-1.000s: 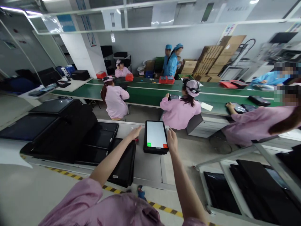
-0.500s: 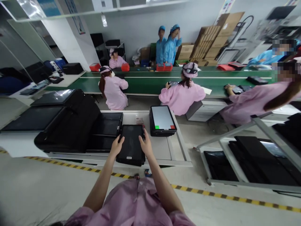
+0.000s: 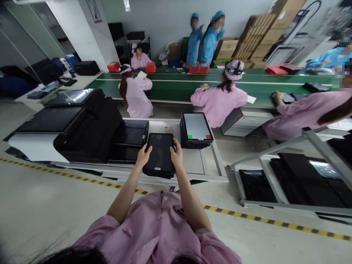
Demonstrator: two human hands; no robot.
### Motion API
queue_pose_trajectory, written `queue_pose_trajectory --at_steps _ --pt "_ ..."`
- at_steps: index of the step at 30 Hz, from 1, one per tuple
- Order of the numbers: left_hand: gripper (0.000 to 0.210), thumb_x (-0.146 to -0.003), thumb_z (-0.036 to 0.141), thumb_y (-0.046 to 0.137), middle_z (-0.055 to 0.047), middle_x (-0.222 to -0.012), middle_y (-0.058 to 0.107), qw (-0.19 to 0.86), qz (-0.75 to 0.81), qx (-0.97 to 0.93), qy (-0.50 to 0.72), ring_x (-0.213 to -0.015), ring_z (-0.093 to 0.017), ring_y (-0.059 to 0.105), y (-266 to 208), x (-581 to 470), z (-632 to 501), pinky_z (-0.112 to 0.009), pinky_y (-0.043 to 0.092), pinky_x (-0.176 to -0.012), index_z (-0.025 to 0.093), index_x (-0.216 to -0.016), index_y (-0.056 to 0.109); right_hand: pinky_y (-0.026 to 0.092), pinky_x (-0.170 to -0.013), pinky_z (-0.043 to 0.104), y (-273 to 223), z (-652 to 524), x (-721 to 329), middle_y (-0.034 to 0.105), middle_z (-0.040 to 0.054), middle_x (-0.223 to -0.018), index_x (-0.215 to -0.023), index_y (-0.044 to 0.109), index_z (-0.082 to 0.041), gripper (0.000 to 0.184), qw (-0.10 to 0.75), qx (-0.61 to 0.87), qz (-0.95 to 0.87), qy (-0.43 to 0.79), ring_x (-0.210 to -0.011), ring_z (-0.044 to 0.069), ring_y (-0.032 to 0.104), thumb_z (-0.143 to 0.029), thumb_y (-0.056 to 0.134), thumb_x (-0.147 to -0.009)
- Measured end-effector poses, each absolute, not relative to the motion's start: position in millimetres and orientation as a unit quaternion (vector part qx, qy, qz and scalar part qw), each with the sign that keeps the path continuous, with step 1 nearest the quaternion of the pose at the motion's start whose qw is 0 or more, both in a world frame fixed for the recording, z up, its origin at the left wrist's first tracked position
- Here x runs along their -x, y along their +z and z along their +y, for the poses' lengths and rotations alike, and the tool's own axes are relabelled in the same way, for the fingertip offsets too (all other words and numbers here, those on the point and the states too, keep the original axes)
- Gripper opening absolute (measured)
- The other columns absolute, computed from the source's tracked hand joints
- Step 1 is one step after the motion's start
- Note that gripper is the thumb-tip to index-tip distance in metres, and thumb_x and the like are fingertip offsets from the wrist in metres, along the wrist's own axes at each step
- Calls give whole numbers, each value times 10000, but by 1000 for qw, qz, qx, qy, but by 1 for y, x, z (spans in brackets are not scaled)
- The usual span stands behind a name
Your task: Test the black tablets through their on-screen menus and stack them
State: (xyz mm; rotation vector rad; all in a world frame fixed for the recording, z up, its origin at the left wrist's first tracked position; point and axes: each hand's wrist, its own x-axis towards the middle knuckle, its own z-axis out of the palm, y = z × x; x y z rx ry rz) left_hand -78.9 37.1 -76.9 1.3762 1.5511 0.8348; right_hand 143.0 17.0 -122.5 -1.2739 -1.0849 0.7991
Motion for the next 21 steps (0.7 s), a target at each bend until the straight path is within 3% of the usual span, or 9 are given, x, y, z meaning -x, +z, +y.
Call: queue_pose_trajectory --at_steps 5,12,17,21 --pt "600 -1015 502 667 -141 -1560 664 449 616 -541 356 -1495 -340 588 -81 79 38 -465 435 -1259 201 -1533 637 378 -1318 520 -124 19 -144 510 63 -1682 -1575 543 -326 591 595 549 -485 330 -1566 259 465 -428 580 -994" --pt "526 -1005 510 682 -127 -1479 727 442 613 -521 396 -1426 -322 651 -93 80 36 -464 482 -1228 226 -1447 702 344 -1343 518 -130 21 -144 474 95 -1710 -1639 450 -284 723 611 528 -473 354 -1578 282 458 -540 625 -986" --pt "601 -1022 531 648 -119 -1556 669 421 581 -530 453 -1444 -301 636 -94 89 7 -428 511 -1210 237 -1545 613 318 -1354 534 -128 22 -145 457 110 -1721 -1639 453 -275 769 614 534 -465 349 -1594 306 438 -591 651 -966" --pt "683 -981 577 700 -114 -1595 634 460 566 -537 424 -1469 -326 612 -95 102 -37 -461 509 -1217 256 -1573 586 316 -1352 551 -121 15 -143 463 95 -1718 -1640 454 -298 747 608 547 -459 348 -1603 313 424 -602 629 -981"
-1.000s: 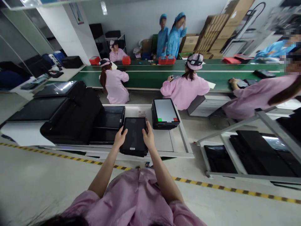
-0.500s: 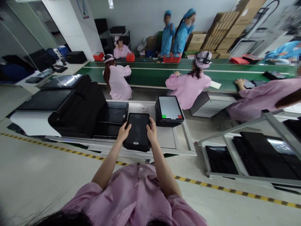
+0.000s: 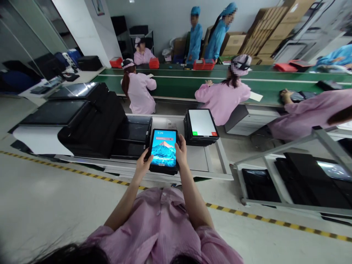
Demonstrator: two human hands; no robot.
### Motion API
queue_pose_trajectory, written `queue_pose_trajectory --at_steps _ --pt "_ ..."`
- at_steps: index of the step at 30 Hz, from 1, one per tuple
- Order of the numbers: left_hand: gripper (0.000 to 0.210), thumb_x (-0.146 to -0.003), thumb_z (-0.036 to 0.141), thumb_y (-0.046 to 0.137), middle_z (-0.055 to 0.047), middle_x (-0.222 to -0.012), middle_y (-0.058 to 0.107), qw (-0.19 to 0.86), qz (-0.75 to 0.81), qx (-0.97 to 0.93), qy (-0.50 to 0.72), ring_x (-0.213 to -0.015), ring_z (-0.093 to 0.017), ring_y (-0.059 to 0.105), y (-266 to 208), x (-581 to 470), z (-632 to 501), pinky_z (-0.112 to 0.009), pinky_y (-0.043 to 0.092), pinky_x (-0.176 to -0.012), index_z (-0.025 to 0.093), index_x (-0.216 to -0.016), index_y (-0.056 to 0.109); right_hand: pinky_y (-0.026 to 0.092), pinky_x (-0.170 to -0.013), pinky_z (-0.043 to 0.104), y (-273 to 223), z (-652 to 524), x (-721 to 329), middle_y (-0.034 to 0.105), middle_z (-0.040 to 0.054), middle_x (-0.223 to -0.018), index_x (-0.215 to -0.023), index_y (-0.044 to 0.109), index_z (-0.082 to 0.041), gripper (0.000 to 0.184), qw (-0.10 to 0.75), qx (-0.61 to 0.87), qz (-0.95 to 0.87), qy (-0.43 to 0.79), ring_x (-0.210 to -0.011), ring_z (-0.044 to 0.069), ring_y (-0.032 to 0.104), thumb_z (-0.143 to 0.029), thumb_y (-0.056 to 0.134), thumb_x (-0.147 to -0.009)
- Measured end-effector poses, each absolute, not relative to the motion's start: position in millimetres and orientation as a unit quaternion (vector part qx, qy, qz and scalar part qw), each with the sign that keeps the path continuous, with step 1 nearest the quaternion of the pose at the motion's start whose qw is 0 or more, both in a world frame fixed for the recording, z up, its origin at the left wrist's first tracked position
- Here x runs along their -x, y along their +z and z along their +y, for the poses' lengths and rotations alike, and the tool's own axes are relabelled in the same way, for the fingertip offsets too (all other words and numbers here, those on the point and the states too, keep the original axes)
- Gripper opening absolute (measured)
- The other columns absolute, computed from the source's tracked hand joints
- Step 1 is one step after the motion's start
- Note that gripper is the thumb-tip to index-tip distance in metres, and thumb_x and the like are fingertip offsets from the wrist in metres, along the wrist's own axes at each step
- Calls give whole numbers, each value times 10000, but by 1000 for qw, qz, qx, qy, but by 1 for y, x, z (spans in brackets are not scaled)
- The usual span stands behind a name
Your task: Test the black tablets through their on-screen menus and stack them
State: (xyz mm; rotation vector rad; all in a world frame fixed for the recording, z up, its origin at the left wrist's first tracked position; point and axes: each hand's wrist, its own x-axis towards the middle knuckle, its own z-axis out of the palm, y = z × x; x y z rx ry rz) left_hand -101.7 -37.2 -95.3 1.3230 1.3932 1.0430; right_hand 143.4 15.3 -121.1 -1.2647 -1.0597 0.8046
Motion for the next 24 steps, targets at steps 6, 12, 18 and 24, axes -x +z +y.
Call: queue_pose_trajectory --at_steps 6,12,18,24 --pt "1152 -655 424 1016 -123 -1732 471 462 522 -604 385 -1560 -378 507 -103 120 -72 -527 450 -1279 279 -1657 466 276 -1377 531 -113 -32 -126 355 45 -1783 -1682 372 -340 778 571 582 -422 398 -1661 289 324 -666 592 -1010" --pt "891 -714 345 980 -87 -1656 576 416 538 -633 370 -1473 -342 606 -103 126 -60 -467 577 -1158 307 -1530 623 198 -1400 538 -101 -65 -109 251 39 -1828 -1729 273 -338 859 554 588 -429 405 -1703 293 218 -698 587 -1015" --pt "825 -745 387 959 -87 -1649 586 414 539 -640 359 -1469 -339 614 -94 129 -59 -451 594 -1129 305 -1507 653 261 -1377 566 -101 -59 -127 229 54 -1834 -1751 192 -365 1130 534 534 -498 426 -1695 333 242 -612 845 -862" --pt "810 -757 377 949 -57 -1658 579 447 537 -612 370 -1468 -328 615 -93 130 -60 -423 620 -1075 336 -1510 653 392 -1317 572 -109 -32 -142 439 75 -1746 -1696 355 -358 864 575 544 -411 452 -1611 327 432 -690 669 -963"
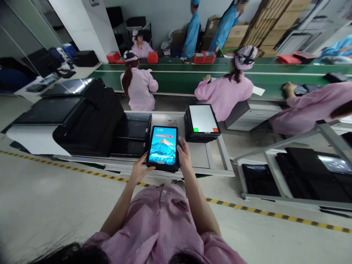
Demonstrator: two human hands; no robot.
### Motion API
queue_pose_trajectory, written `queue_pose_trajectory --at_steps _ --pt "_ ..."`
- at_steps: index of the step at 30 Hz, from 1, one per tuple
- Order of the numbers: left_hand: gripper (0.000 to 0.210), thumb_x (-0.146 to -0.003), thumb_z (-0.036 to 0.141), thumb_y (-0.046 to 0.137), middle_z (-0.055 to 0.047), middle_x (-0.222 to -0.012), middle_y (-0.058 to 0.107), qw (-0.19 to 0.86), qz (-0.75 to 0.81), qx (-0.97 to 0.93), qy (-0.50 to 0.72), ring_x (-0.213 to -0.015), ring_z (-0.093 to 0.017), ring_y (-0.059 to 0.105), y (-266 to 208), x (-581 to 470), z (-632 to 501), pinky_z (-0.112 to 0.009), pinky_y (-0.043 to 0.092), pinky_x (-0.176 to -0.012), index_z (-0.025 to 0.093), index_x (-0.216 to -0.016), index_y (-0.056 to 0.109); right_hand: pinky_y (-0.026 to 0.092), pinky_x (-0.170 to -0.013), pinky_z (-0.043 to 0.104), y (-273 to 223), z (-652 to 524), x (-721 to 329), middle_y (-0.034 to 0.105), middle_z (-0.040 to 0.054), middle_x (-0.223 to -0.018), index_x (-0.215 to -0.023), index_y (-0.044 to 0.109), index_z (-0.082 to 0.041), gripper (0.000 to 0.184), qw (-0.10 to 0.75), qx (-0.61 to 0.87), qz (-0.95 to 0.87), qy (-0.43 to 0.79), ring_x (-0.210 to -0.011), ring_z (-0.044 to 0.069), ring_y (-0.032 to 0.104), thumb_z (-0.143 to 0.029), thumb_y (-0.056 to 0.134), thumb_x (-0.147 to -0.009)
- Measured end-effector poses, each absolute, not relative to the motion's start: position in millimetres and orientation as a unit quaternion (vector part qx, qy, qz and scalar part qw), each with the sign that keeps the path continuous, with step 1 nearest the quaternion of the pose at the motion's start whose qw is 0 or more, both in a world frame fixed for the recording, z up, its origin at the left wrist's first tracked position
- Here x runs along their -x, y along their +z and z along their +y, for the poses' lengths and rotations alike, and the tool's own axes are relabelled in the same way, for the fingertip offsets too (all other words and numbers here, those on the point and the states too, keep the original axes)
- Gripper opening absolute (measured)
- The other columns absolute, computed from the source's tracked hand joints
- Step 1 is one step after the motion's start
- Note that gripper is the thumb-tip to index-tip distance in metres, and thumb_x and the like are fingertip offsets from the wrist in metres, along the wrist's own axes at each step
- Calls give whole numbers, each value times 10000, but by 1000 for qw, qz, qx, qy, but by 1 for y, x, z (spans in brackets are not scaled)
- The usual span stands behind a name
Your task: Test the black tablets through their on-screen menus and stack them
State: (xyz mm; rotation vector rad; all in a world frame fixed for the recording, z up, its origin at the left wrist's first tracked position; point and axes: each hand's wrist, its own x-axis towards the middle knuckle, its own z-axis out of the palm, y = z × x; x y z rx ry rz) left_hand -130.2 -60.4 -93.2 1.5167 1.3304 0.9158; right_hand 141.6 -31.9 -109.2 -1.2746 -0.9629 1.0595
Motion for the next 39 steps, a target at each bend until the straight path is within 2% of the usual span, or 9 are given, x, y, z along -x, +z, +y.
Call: queue_pose_trajectory --at_steps 2,6,11,15,20,24,28,34,39 --pt "807 -758 378 948 -54 -1656 580 455 539 -603 372 -1454 -325 629 -96 130 -61 -432 608 -1098 345 -1509 657 352 -1345 554 -109 -35 -136 415 49 -1761 -1697 359 -360 799 569 555 -404 452 -1629 309 403 -707 581 -1012" --pt "782 -756 391 946 -51 -1612 625 458 549 -591 373 -1423 -318 657 -100 130 -63 -458 558 -1174 349 -1490 678 172 -1408 547 -103 -59 -118 229 -4 -1837 -1732 278 -376 825 537 592 -442 408 -1714 291 184 -718 554 -1034" --pt "765 -752 415 949 -67 -1525 699 440 557 -591 383 -1401 -321 674 -96 128 -66 -463 539 -1196 300 -1466 701 101 -1411 570 -97 -79 -108 150 -6 -1855 -1753 198 -386 850 522 594 -453 412 -1731 290 73 -677 575 -1049" --pt "747 -747 427 953 -64 -1524 701 433 560 -595 382 -1415 -325 664 -97 128 -67 -452 545 -1190 308 -1445 715 114 -1406 594 -97 -84 -110 152 3 -1853 -1753 187 -392 894 517 590 -470 406 -1729 305 81 -641 643 -1025" --pt "793 -777 469 923 -91 -1648 586 466 531 -594 384 -1433 -330 646 -109 134 -65 -437 601 -1100 300 -1506 660 173 -1399 595 -93 -90 -122 190 43 -1845 -1757 181 -360 1091 508 556 -517 407 -1720 334 137 -570 829 -905" --pt "628 -912 593 762 -120 -1658 571 503 516 -556 414 -1480 -324 605 -113 133 -57 -413 601 -1094 235 -1427 721 246 -1386 573 -91 -91 -132 164 44 -1849 -1764 126 -365 1162 510 503 -533 451 -1703 333 213 -513 864 -879" --pt "543 -1032 587 586 -124 -1522 699 510 542 -522 417 -1455 -303 630 -104 128 -38 -440 502 -1230 194 -1358 768 261 -1387 556 -94 -88 -130 270 39 -1817 -1733 246 -364 1020 531 510 -518 436 -1689 320 259 -510 828 -909" --pt "420 -1041 455 609 -96 -1466 739 518 554 -491 429 -1438 -293 647 -93 114 -7 -436 483 -1247 199 -1316 797 343 -1351 562 -102 -81 -117 353 71 -1774 -1703 307 -346 904 570 536 -484 392 -1648 326 347 -507 773 -945" --pt "425 -1044 461 612 -105 -1446 750 500 580 -476 433 -1420 -304 662 -98 106 -6 -450 507 -1224 198 -1322 795 285 -1377 567 -103 -83 -113 353 59 -1775 -1705 310 -339 860 559 555 -488 376 -1655 324 331 -496 729 -971"
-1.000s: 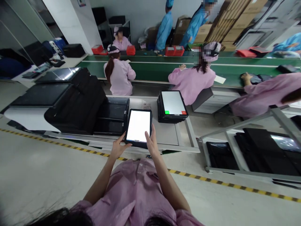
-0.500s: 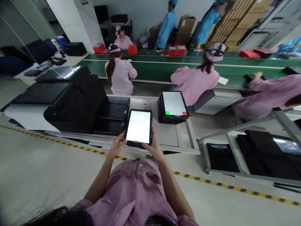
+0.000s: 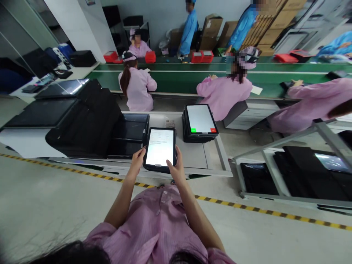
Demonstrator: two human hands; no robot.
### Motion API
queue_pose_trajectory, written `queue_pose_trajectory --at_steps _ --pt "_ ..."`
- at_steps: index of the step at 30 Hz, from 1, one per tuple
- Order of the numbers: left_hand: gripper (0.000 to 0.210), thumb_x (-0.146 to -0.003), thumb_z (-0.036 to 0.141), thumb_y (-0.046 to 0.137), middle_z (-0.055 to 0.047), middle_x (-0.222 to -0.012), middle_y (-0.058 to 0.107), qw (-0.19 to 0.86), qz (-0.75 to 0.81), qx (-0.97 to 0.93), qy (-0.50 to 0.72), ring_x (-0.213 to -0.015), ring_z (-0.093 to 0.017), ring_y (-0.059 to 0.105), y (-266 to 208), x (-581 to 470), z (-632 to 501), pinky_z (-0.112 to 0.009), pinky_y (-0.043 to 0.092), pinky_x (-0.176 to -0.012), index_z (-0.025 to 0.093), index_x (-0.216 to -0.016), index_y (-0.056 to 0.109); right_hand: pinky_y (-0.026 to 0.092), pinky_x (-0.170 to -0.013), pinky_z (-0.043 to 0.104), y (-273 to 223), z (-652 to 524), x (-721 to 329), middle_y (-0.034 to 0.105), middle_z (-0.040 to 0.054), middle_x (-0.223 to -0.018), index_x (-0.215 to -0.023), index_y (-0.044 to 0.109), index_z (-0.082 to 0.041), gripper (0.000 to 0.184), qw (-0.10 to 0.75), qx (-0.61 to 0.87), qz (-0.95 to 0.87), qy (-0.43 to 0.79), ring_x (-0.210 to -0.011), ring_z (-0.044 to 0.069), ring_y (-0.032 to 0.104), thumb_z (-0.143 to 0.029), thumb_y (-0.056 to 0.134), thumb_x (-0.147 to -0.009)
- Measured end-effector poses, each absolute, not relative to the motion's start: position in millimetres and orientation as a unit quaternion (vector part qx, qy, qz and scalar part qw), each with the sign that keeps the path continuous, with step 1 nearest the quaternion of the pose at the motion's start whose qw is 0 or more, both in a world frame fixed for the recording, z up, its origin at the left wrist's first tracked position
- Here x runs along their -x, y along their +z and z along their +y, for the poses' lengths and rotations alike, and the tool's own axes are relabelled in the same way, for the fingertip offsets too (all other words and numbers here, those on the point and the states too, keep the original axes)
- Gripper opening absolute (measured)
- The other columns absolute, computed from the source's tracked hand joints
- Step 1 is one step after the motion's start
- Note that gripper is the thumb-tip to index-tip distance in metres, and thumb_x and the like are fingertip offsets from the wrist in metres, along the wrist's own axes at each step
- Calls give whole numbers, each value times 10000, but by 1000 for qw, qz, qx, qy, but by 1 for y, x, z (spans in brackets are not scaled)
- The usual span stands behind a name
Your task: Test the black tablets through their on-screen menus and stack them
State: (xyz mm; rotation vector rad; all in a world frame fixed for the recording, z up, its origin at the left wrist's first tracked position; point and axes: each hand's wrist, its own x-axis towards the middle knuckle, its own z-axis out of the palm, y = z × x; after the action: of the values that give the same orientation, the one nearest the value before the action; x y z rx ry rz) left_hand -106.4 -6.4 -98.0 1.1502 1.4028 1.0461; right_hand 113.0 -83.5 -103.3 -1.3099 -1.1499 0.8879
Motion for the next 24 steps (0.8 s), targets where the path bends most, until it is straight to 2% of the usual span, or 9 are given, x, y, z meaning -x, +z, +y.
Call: queue_pose_trajectory --at_steps 10,18,22,24 --pt "355 -1035 443 618 -107 -1459 743 485 567 -493 447 -1389 -310 679 -98 106 -1 -429 511 -1205 187 -1135 844 201 -1396 604 -99 -85 -112 334 36 -1787 -1707 311 -355 857 550 567 -479 383 -1679 328 273 -481 716 -963" --pt "360 -1040 455 608 -100 -1477 734 485 570 -490 447 -1431 -289 651 -98 101 2 -413 488 -1234 198 -1139 840 266 -1370 622 -97 -79 -120 309 47 -1800 -1727 251 -388 944 539 560 -493 391 -1677 338 283 -575 755 -951" --pt "357 -1021 443 642 -107 -1445 752 495 565 -474 461 -1397 -300 674 -100 100 3 -430 488 -1235 183 -1171 835 153 -1392 640 -95 -80 -121 254 80 -1819 -1730 276 -339 1059 514 564 -548 342 -1713 369 150 -575 850 -871" --pt "358 -1005 443 672 -111 -1430 761 500 565 -457 470 -1401 -301 672 -101 101 2 -436 482 -1241 186 -1196 832 138 -1386 659 -94 -81 -123 217 94 -1830 -1737 258 -321 1083 496 572 -566 326 -1722 375 82 -595 844 -868"
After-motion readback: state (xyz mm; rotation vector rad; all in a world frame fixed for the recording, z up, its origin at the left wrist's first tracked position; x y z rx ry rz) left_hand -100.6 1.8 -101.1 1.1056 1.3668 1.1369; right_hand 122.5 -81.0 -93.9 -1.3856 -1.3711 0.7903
